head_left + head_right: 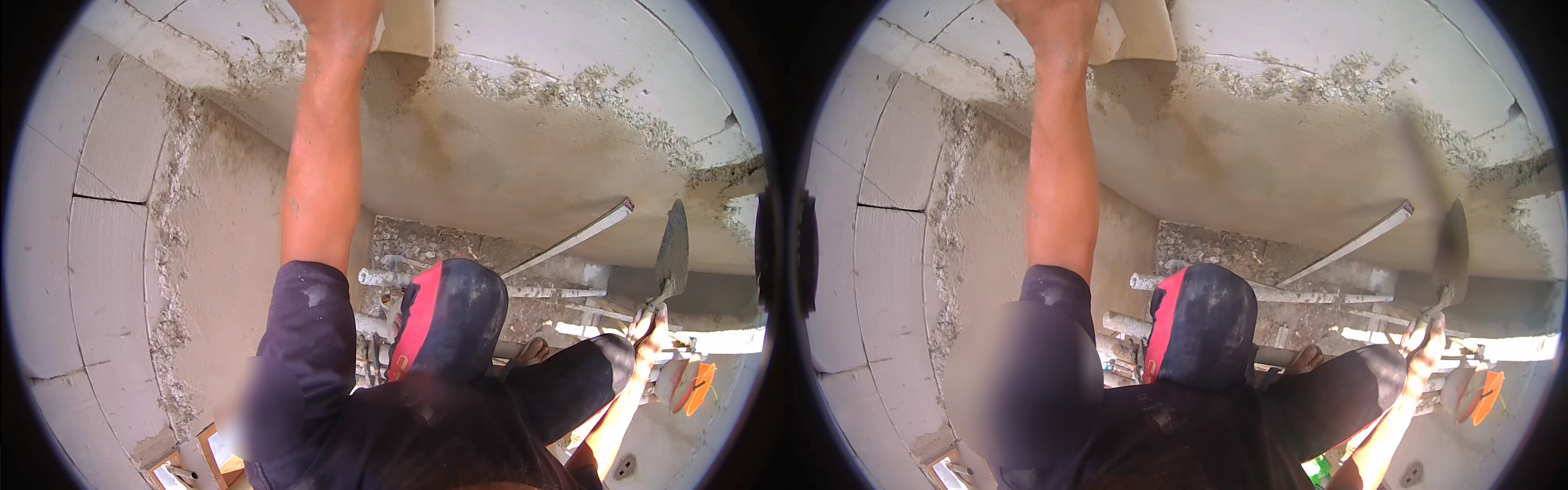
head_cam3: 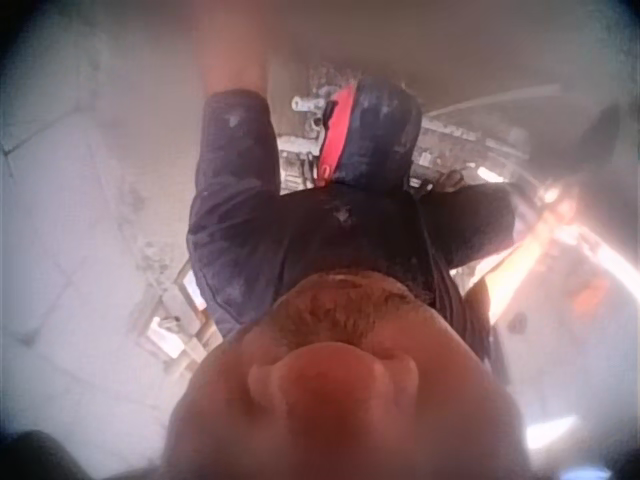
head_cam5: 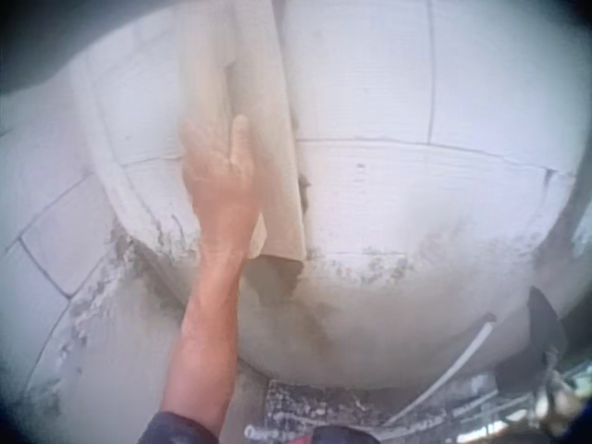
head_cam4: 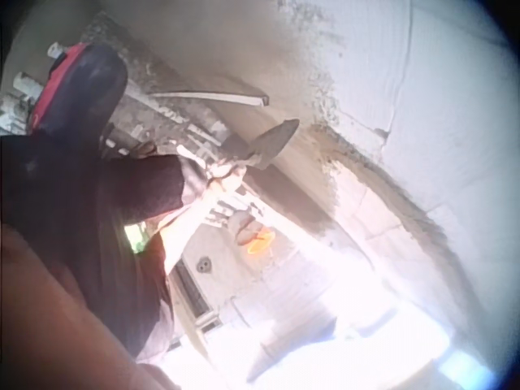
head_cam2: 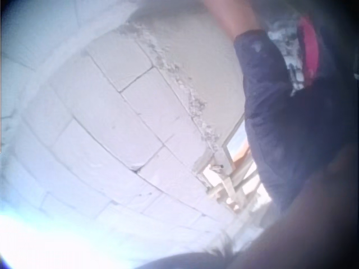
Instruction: The person applies mortar to a block wall using a trowel and then smooths it using a wooden float and a metal straightedge.
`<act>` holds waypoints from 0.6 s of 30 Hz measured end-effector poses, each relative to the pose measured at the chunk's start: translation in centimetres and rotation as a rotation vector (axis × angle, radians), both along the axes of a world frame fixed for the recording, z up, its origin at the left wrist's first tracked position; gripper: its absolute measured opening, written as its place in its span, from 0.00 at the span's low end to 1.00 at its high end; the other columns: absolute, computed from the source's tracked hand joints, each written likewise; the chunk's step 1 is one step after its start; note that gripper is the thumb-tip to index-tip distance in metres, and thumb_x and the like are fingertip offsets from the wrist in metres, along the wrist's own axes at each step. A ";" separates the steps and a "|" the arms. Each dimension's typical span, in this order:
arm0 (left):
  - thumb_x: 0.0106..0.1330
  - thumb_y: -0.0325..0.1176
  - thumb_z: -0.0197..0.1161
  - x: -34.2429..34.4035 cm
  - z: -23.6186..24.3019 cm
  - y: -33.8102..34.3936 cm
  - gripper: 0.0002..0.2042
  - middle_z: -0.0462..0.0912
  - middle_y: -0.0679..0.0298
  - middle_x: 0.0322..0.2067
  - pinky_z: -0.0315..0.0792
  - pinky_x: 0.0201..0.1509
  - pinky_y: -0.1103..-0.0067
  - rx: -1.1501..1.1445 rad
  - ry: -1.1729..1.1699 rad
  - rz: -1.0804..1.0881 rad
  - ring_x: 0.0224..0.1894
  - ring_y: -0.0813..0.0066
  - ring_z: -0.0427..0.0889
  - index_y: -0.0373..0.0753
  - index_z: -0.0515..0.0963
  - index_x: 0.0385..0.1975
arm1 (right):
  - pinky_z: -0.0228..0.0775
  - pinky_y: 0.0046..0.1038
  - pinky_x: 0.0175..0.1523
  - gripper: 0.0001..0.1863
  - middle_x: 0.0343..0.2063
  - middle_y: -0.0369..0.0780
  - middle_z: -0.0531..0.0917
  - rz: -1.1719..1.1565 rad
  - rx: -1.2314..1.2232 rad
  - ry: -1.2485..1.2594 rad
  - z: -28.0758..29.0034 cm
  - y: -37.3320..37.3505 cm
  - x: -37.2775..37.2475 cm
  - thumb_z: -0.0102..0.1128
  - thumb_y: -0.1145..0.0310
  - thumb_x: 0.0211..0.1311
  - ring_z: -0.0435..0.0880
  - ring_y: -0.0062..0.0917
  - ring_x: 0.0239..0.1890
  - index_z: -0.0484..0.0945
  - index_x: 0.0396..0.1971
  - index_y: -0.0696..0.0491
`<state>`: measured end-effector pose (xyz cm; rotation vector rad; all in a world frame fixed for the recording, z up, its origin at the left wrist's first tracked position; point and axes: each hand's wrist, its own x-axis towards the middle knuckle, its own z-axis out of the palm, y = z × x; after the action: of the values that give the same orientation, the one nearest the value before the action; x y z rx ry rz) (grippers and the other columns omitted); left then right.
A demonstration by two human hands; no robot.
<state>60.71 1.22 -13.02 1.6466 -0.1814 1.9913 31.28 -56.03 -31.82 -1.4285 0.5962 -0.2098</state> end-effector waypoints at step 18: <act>0.68 0.32 0.64 -5.6 -32.6 -1.3 0.25 0.74 0.34 0.43 0.68 0.50 0.55 -0.373 0.803 -0.130 0.47 0.33 0.75 0.26 0.61 0.56 | 0.59 0.21 0.11 0.17 0.12 0.31 0.67 0.104 -0.003 -0.215 1.5 1.6 -1.1 0.46 0.49 0.73 0.64 0.18 0.08 0.71 0.36 0.47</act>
<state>55.07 -0.11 -45.59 1.9603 0.3493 1.0597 30.15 -54.43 -30.33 -1.4140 0.3446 -0.2780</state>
